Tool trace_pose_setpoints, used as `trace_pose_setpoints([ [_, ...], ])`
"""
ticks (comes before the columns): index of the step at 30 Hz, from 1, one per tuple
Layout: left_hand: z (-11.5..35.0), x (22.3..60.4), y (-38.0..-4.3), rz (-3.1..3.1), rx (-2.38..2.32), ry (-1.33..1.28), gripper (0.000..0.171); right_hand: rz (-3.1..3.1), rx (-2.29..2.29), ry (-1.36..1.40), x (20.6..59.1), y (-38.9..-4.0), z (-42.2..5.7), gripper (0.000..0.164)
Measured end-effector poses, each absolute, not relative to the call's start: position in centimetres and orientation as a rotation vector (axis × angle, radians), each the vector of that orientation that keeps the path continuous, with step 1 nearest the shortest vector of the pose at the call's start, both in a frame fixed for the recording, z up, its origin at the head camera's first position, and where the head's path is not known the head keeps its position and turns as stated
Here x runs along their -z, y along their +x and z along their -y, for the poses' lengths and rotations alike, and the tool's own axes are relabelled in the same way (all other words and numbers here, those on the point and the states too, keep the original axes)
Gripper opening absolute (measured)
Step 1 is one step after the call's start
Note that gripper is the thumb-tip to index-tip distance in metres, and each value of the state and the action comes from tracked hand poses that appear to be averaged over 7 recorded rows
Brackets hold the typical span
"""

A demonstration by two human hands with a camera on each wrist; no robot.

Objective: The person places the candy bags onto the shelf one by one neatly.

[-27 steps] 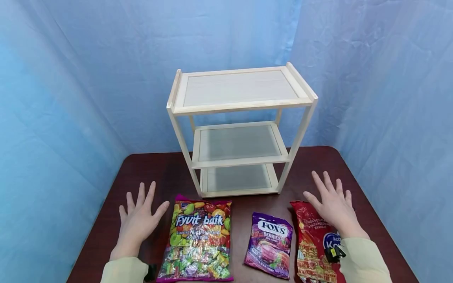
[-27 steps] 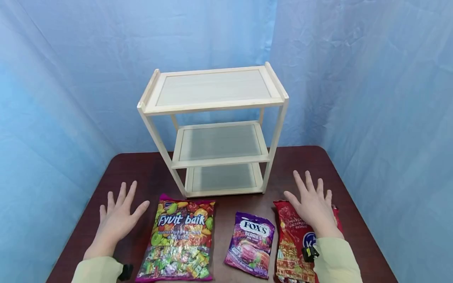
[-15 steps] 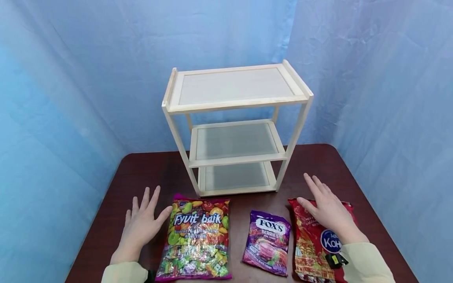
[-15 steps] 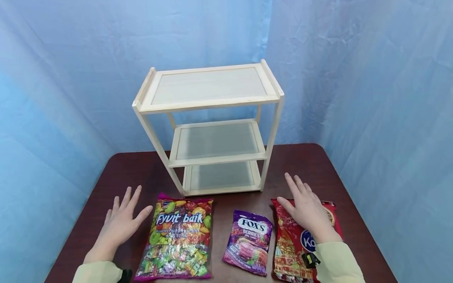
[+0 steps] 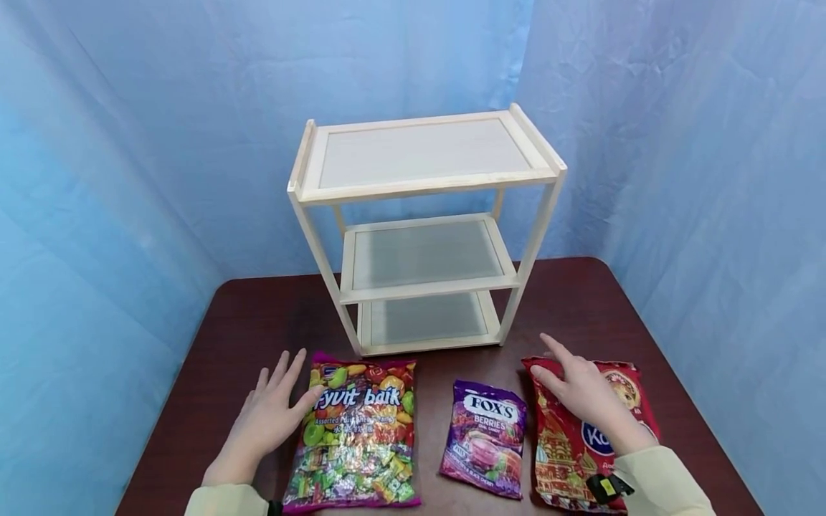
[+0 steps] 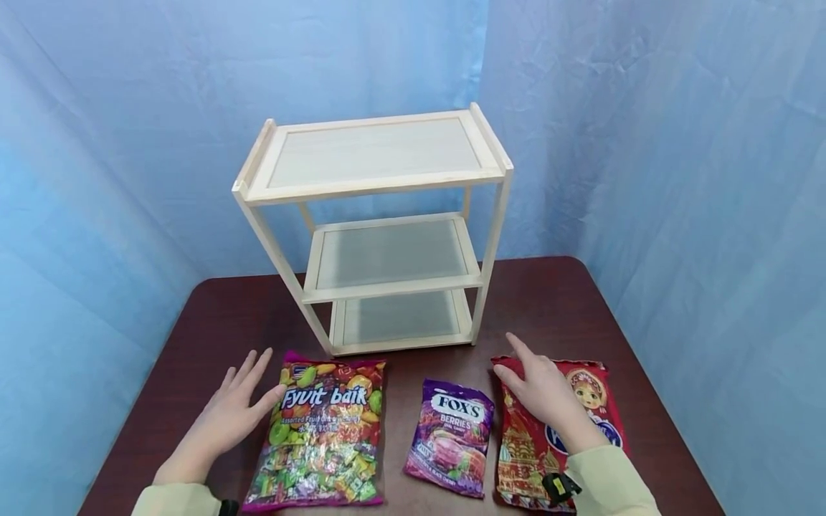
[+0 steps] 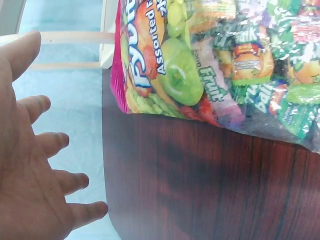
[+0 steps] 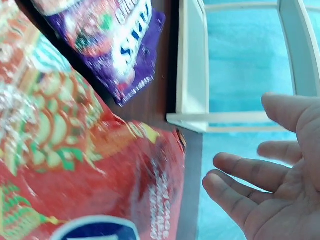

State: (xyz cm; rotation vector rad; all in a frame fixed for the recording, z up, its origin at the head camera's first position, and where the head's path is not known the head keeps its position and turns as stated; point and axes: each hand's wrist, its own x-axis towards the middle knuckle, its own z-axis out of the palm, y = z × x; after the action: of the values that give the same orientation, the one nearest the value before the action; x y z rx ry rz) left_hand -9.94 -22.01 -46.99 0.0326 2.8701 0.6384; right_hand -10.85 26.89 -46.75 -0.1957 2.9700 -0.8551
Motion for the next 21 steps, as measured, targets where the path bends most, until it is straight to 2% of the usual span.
trace_pose_setpoints([
  [9,21.7,47.0,-9.7,-2.787,-0.707,0.040,0.082,-2.857,1.041,-0.056,47.0,-10.1,-25.5,0.055],
  [15,21.3,46.9,-9.4,-2.754,-0.723,0.081,0.081,-2.587,1.273,0.131,47.0,-9.9,-24.2,0.060],
  [21,20.9,46.9,-8.9,-2.745,-0.693,0.113,0.082,-2.557,1.226,0.221,47.5,-9.5,-23.1,0.060],
])
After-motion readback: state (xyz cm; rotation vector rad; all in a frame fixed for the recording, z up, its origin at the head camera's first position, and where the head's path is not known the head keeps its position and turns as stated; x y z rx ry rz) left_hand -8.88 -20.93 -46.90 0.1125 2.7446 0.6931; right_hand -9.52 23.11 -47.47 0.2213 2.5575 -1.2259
